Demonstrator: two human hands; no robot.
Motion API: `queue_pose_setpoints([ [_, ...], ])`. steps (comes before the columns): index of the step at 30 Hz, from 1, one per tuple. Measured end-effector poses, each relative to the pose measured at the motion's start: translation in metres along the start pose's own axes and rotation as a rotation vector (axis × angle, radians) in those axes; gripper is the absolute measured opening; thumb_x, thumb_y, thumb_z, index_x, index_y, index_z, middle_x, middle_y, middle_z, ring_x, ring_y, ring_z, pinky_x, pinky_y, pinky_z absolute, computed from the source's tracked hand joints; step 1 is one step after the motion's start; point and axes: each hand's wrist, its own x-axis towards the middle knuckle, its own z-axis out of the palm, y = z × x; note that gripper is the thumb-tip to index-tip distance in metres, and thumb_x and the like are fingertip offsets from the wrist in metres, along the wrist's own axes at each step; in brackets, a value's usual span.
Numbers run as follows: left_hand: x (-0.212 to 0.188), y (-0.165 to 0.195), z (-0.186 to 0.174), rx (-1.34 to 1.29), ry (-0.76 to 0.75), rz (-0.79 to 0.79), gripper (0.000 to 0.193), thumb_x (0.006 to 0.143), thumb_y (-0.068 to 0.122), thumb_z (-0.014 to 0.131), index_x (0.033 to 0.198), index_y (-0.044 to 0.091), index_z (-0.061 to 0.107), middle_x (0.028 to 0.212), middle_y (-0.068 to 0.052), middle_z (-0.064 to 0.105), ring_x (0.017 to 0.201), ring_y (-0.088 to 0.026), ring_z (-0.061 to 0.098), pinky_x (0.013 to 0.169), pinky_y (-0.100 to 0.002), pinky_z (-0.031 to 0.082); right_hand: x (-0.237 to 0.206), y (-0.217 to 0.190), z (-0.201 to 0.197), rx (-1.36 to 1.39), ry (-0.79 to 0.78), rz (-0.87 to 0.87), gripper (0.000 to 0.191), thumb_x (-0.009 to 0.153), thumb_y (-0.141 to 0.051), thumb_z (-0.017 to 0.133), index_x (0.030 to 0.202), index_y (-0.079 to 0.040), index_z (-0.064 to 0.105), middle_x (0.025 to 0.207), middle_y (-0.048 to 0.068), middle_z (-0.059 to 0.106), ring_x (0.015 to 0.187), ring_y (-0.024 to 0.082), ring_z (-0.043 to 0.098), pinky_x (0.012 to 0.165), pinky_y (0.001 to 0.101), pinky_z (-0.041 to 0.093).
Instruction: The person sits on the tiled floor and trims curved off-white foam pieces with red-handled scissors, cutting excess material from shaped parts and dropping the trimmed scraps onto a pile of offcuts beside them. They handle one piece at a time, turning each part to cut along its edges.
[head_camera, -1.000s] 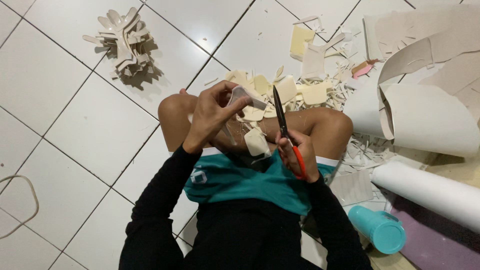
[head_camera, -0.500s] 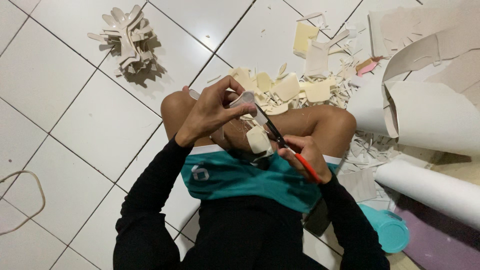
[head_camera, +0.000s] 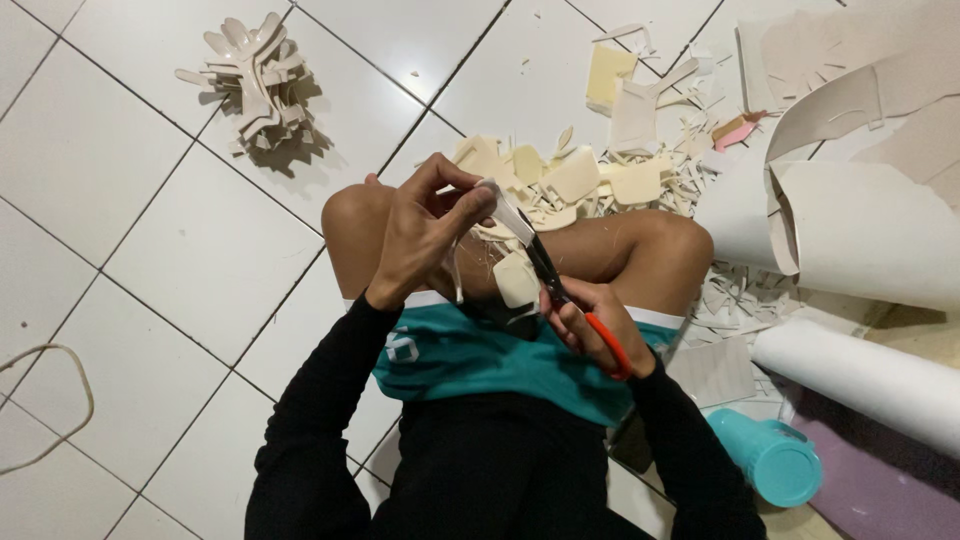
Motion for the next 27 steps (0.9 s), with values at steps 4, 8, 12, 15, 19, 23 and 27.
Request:
queue_pose_setpoints([
  [4, -0.005, -0.001, 0.006, -0.088, -0.073, -0.039, 0.020, 0.101, 0.015, 0.071, 0.106, 0.000, 0.058, 0.108, -0.013, 0.072, 0.103, -0.016, 0.075, 0.084, -0.030, 0.068, 0.002, 0.004, 0.001, -0.024, 0.039, -0.040, 0.072, 0.089, -0.077, 0.056, 0.099, -0.006, 0.061, 0.062, -0.008, 0.046, 0.052, 0.001, 0.041, 0.047, 0.0183, 0.033],
  [8, -0.011, -0.006, 0.016, -0.162, -0.053, -0.117, 0.020, 0.100, 0.013, 0.071, 0.105, -0.001, 0.057, 0.106, -0.010, 0.070, 0.099, -0.015, 0.074, 0.082, -0.029, 0.067, 0.003, 0.021, 0.001, -0.031, 0.112, -0.094, 0.066, 0.094, -0.070, 0.059, 0.093, -0.004, 0.061, 0.060, -0.006, 0.046, 0.050, 0.002, 0.041, 0.046, 0.0191, 0.031],
  [12, -0.014, -0.007, 0.020, -0.185, -0.034, -0.128, 0.017, 0.101, 0.011, 0.072, 0.106, 0.000, 0.060, 0.103, -0.010, 0.069, 0.092, -0.015, 0.070, 0.081, -0.029, 0.067, 0.003, 0.038, 0.001, 0.241, 0.194, -0.059, 0.057, 0.097, -0.058, 0.061, 0.095, -0.001, 0.060, 0.058, -0.001, 0.047, 0.042, 0.005, 0.040, 0.038, 0.0219, 0.031],
  [15, -0.019, -0.006, 0.020, 0.234, 0.031, 0.248, 0.015, 0.098, 0.007, 0.077, 0.106, 0.004, 0.064, 0.111, -0.007, 0.068, 0.100, -0.016, 0.068, 0.084, -0.033, 0.060, 0.013, 0.037, -0.003, 0.437, 0.334, -0.202, 0.047, 0.109, -0.048, 0.058, 0.105, -0.001, 0.057, 0.077, 0.002, 0.053, 0.055, 0.005, 0.047, 0.047, 0.0207, 0.038],
  [19, -0.024, -0.007, 0.015, 0.915, -0.067, 1.004, 0.022, 0.086, 0.005, 0.081, 0.102, 0.013, 0.068, 0.119, -0.005, 0.064, 0.119, -0.028, 0.063, 0.106, -0.049, 0.050, 0.019, 0.017, 0.000, 0.280, 0.407, -0.356, 0.019, 0.104, -0.018, 0.061, 0.111, -0.002, 0.053, 0.094, 0.010, 0.065, 0.083, 0.015, 0.067, 0.075, 0.0290, 0.058],
  [23, -0.025, -0.020, 0.014, 1.100, -0.085, 1.178, 0.025, 0.088, 0.006, 0.084, 0.097, 0.020, 0.066, 0.118, 0.002, 0.064, 0.113, -0.019, 0.062, 0.101, -0.039, 0.049, 0.028, -0.004, 0.011, 0.324, 0.493, -0.368, 0.027, 0.092, 0.002, 0.062, 0.116, -0.001, 0.050, 0.102, 0.009, 0.065, 0.091, 0.018, 0.071, 0.083, 0.0325, 0.062],
  [27, -0.029, -0.034, 0.006, 1.165, -0.055, 1.209, 0.022, 0.092, 0.009, 0.084, 0.104, 0.022, 0.070, 0.116, 0.003, 0.063, 0.109, -0.016, 0.060, 0.099, -0.035, 0.049, 0.034, -0.009, 0.016, 0.291, 0.536, -0.418, 0.031, 0.096, 0.004, 0.067, 0.124, 0.001, 0.052, 0.104, 0.010, 0.063, 0.090, 0.015, 0.066, 0.082, 0.0315, 0.059],
])
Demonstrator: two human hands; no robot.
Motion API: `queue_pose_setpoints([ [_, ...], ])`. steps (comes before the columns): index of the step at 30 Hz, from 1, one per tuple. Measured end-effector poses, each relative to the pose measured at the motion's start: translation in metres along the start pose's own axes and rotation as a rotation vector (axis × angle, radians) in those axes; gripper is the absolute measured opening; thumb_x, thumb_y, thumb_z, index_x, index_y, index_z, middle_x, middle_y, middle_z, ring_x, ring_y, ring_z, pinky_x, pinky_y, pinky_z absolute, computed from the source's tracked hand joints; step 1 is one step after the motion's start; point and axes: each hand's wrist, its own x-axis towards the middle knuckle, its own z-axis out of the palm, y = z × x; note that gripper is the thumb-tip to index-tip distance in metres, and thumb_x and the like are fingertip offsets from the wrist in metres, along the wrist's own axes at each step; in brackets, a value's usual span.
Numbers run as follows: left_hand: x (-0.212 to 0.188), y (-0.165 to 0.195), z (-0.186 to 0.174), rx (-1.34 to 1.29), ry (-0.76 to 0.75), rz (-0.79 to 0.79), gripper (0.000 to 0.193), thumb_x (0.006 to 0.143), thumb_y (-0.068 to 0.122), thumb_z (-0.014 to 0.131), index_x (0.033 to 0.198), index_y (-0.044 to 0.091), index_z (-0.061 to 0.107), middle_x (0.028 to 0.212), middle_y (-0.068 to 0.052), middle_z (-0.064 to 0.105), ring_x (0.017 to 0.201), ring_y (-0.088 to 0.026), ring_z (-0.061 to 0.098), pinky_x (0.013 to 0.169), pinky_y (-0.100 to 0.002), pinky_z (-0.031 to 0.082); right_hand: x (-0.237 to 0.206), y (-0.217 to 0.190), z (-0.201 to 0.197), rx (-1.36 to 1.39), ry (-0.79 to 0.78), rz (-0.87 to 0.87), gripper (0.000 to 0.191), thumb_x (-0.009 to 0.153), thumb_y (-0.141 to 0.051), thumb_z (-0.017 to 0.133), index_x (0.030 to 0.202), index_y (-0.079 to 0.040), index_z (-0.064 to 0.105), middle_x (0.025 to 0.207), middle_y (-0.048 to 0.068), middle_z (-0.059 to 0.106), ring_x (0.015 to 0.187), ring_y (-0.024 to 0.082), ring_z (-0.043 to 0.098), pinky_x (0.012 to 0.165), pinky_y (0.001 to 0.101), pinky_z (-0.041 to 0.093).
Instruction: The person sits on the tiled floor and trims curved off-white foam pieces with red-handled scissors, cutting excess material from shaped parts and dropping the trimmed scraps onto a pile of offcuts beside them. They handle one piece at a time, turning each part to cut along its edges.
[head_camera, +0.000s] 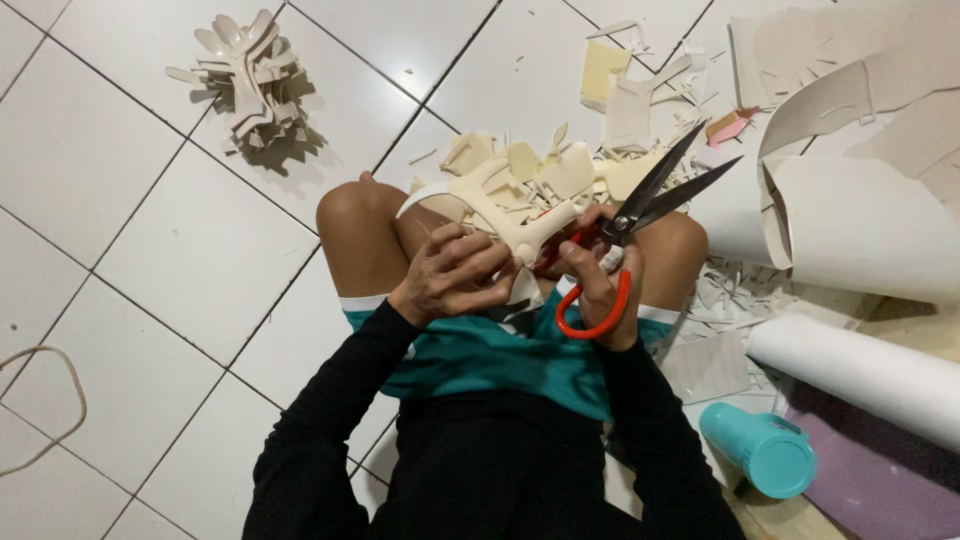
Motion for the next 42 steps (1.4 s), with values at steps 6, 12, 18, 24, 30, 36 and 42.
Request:
queue_pose_setpoints([
  [6, -0.006, 0.012, 0.014, -0.379, -0.141, -0.441, 0.023, 0.091, 0.005, 0.078, 0.111, 0.011, 0.068, 0.111, -0.005, 0.063, 0.108, -0.019, 0.063, 0.095, -0.035, 0.053, 0.006, 0.015, 0.005, 0.120, 0.092, -0.024, 0.030, 0.096, 0.003, 0.071, 0.115, -0.003, 0.048, 0.099, 0.013, 0.066, 0.081, 0.017, 0.070, 0.073, 0.0301, 0.061],
  [12, 0.006, 0.009, 0.014, -1.475, 0.225, -1.238, 0.041, 0.105, 0.009, 0.057, 0.141, -0.005, 0.044, 0.139, -0.013, 0.061, 0.127, -0.023, 0.063, 0.108, -0.038, 0.055, 0.002, 0.025, -0.001, 0.026, 0.116, -0.008, 0.027, 0.096, 0.004, 0.068, 0.114, -0.004, 0.049, 0.096, 0.012, 0.068, 0.077, 0.016, 0.069, 0.068, 0.0288, 0.060],
  [18, 0.018, 0.011, 0.010, -1.442, 0.290, -1.327, 0.036, 0.111, 0.010, 0.051, 0.141, -0.011, 0.050, 0.140, -0.020, 0.063, 0.125, -0.025, 0.067, 0.107, -0.038, 0.058, -0.002, 0.040, -0.008, -0.079, 0.120, -0.054, 0.027, 0.095, 0.004, 0.070, 0.112, -0.003, 0.050, 0.095, 0.011, 0.068, 0.078, 0.015, 0.069, 0.070, 0.0266, 0.057],
  [24, 0.009, 0.010, 0.014, -1.397, 0.274, -1.340, 0.031, 0.107, 0.009, 0.048, 0.134, -0.005, 0.051, 0.132, -0.017, 0.065, 0.117, -0.023, 0.069, 0.099, -0.038, 0.060, -0.007, 0.047, -0.012, -0.119, 0.138, -0.046, 0.023, 0.100, -0.005, 0.072, 0.111, -0.002, 0.052, 0.099, 0.010, 0.065, 0.085, 0.016, 0.069, 0.076, 0.0287, 0.058],
  [30, -0.001, -0.001, 0.023, -2.393, 0.729, -0.898, 0.028, 0.116, 0.017, 0.039, 0.095, 0.003, 0.052, 0.101, -0.012, 0.060, 0.123, -0.032, 0.056, 0.118, -0.050, 0.042, -0.002, 0.039, -0.016, -0.080, 0.100, 0.006, 0.031, 0.108, -0.030, 0.063, 0.111, -0.001, 0.051, 0.101, 0.012, 0.067, 0.088, 0.018, 0.066, 0.081, 0.0329, 0.060],
  [36, 0.016, -0.005, 0.036, -2.334, 0.691, -0.946, 0.029, 0.113, 0.018, 0.046, 0.085, 0.010, 0.050, 0.122, -0.013, 0.055, 0.142, -0.029, 0.046, 0.132, -0.045, 0.029, -0.003, 0.030, -0.001, -0.153, -0.100, 0.136, 0.032, 0.096, -0.020, 0.071, 0.118, -0.003, 0.055, 0.089, 0.008, 0.065, 0.076, 0.014, 0.067, 0.070, 0.0281, 0.059],
  [42, 0.019, -0.017, 0.012, -2.031, 0.427, -1.255, 0.039, 0.093, 0.023, 0.049, 0.119, 0.001, 0.069, 0.130, -0.017, 0.062, 0.123, -0.029, 0.056, 0.108, -0.046, 0.047, 0.014, 0.009, -0.009, -0.221, -0.001, 0.094, 0.028, 0.093, -0.006, 0.077, 0.112, -0.002, 0.057, 0.081, 0.001, 0.063, 0.063, 0.008, 0.056, 0.054, 0.0219, 0.045],
])
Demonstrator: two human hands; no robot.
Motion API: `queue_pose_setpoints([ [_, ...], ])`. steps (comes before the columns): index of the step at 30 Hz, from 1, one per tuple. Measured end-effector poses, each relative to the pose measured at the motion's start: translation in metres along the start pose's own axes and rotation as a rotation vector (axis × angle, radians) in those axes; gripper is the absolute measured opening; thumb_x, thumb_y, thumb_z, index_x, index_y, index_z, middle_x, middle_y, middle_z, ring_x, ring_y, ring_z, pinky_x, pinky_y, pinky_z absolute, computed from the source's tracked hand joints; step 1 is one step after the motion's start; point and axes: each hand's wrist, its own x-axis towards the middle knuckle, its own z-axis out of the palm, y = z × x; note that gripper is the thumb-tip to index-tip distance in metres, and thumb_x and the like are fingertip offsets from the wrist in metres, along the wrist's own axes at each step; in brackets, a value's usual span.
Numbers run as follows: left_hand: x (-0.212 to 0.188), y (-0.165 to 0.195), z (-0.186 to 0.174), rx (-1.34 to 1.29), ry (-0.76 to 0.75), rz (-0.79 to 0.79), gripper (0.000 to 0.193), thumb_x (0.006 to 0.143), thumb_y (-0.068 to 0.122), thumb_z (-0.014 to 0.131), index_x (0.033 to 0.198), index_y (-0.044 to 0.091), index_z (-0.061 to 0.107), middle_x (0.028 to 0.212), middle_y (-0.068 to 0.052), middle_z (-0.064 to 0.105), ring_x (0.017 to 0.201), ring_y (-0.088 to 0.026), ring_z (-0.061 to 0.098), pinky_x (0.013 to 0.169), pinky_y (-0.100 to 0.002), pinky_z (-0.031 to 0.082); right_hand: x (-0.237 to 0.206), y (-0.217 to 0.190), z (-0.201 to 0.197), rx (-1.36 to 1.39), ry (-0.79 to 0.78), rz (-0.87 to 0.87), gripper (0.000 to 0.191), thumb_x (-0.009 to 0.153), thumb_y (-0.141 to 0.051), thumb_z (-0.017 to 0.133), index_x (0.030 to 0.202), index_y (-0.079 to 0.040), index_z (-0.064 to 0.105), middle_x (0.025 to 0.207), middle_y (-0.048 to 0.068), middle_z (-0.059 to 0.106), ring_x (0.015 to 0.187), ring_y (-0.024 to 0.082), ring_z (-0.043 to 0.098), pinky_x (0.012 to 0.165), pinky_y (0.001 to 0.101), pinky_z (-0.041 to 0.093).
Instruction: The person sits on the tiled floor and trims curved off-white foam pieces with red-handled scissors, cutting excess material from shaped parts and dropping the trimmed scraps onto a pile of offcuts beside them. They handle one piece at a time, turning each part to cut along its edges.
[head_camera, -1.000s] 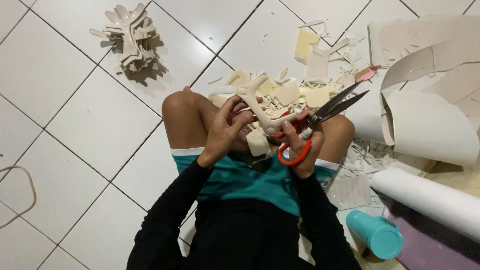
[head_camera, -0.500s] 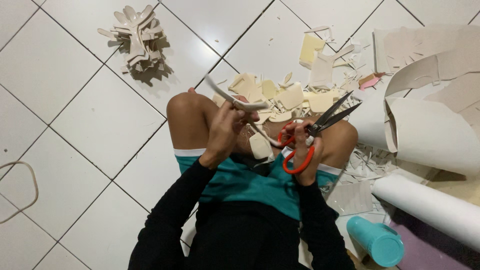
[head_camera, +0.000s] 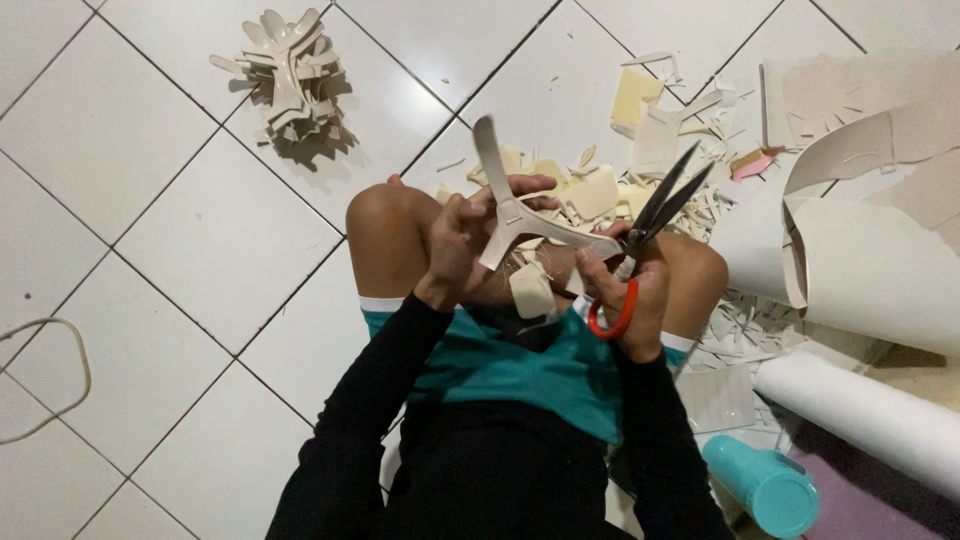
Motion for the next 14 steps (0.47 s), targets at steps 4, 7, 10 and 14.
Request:
queue_pose_setpoints([
  [4, -0.012, 0.014, 0.000, 0.698, 0.153, -0.030, 0.035, 0.099, 0.015, 0.070, 0.128, -0.005, 0.064, 0.120, -0.012, 0.067, 0.111, -0.020, 0.064, 0.100, -0.036, 0.054, 0.012, -0.006, -0.015, -0.079, 0.037, -0.103, 0.030, 0.096, -0.003, 0.078, 0.117, -0.003, 0.057, 0.089, 0.001, 0.063, 0.073, 0.008, 0.057, 0.062, 0.0216, 0.046],
  [7, -0.017, 0.017, -0.001, 0.682, 0.310, 0.046, 0.036, 0.095, 0.014, 0.077, 0.124, -0.003, 0.063, 0.112, -0.010, 0.070, 0.100, -0.016, 0.071, 0.091, -0.031, 0.061, 0.015, 0.007, -0.007, -0.148, 0.128, -0.289, 0.028, 0.103, -0.003, 0.078, 0.124, 0.000, 0.059, 0.103, 0.002, 0.066, 0.090, 0.008, 0.060, 0.080, 0.0213, 0.052],
  [10, -0.011, 0.018, 0.001, 0.552, 0.391, 0.176, 0.037, 0.094, 0.013, 0.079, 0.122, -0.001, 0.058, 0.106, -0.011, 0.069, 0.096, -0.016, 0.072, 0.087, -0.031, 0.063, 0.000, 0.012, -0.001, -0.146, 0.037, -0.099, 0.031, 0.096, -0.016, 0.075, 0.119, 0.000, 0.062, 0.095, 0.001, 0.069, 0.080, 0.006, 0.063, 0.068, 0.0197, 0.051],
  [14, -0.015, 0.019, 0.006, 0.569, 0.371, 0.239, 0.035, 0.095, 0.013, 0.077, 0.121, 0.001, 0.057, 0.108, -0.011, 0.071, 0.100, -0.017, 0.073, 0.088, -0.031, 0.065, -0.033, 0.012, 0.008, -0.227, -0.313, 0.059, 0.057, 0.096, -0.057, 0.063, 0.104, -0.001, 0.069, 0.077, 0.001, 0.068, 0.060, 0.003, 0.053, 0.052, 0.0187, 0.042],
])
